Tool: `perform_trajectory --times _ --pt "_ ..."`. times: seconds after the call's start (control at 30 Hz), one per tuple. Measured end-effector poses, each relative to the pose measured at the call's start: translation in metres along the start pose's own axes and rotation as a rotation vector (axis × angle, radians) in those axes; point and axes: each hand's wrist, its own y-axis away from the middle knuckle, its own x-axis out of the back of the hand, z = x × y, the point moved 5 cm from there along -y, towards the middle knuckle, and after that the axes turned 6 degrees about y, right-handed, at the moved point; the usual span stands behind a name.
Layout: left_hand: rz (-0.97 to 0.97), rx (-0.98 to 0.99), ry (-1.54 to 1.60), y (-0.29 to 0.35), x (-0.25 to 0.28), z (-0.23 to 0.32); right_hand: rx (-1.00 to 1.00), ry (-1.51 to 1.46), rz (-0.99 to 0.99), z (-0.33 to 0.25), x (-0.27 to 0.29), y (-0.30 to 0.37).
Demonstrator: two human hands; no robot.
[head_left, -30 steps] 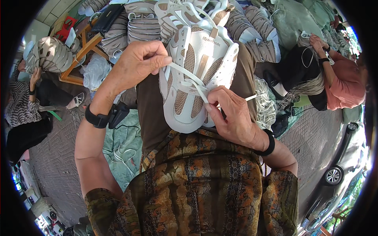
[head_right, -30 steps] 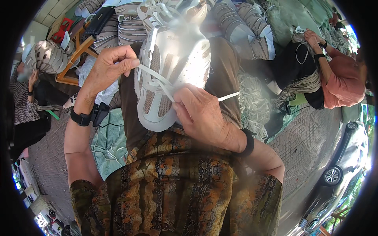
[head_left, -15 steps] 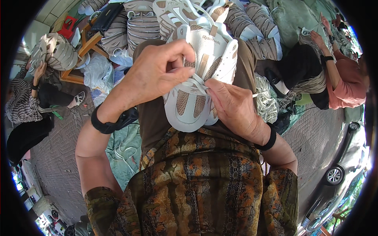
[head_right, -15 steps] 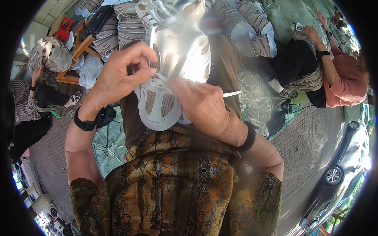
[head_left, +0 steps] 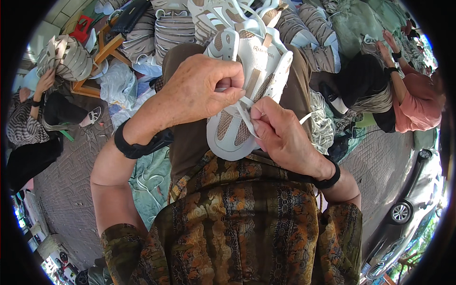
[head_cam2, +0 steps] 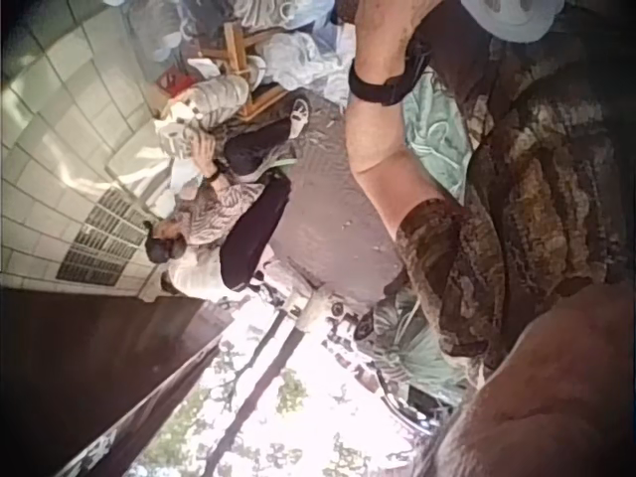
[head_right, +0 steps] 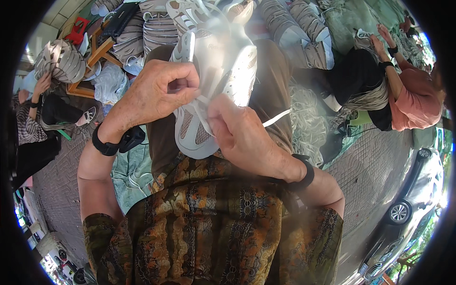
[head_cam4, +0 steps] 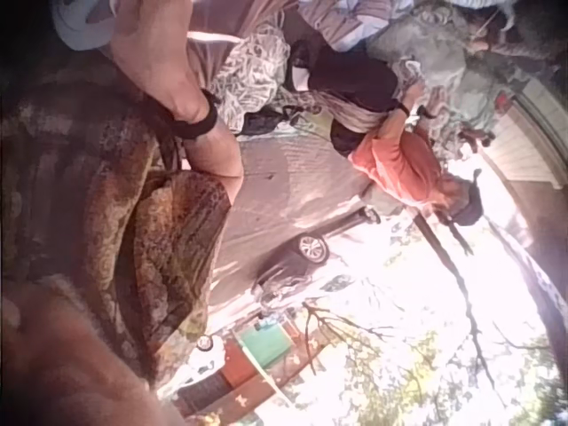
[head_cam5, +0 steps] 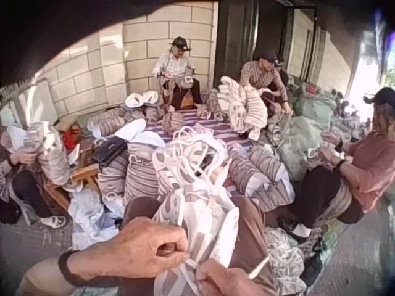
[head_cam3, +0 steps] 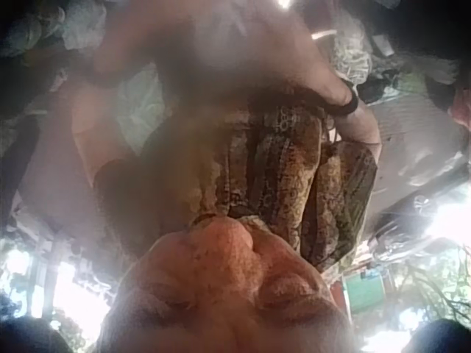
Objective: The person sits on the ground and laces a white sneaker by hand. They thread the laces through the eyelets, pull them tight, and tie a knot. The person is surrounded by piles of shoes and laces.
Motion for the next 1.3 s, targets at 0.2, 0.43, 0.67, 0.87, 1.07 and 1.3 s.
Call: perform_trajectory --times 0.2,0.43,0.67,0.87,1.07,1.3 --pt "0.025 -0.088 -0.002 0.001 0.000 -0.003 -0.117 -0.073 0.058 0.011 0.003 0.009" --pt "-0.067 -0.031 0.068 -0.001 0.005 -0.007 0.176 0.215 0.042 0.011 0.006 0.021" --pt "-0.187 0.045 0.103 0.003 0.011 -0.014 0.075 0.203 -0.009 0.009 0.007 0.004" --pt "-0.219 0.203 0.338 0.017 0.020 -0.030 0.177 0.194 -0.032 0.013 0.003 0.002" --pt "-0.210 0.370 0.606 0.043 0.029 -0.020 0.303 0.237 -0.053 0.016 0.002 0.002" --pt "-0.140 0.246 0.373 0.026 0.039 -0.019 0.327 0.223 -0.094 0.003 0.001 0.003"
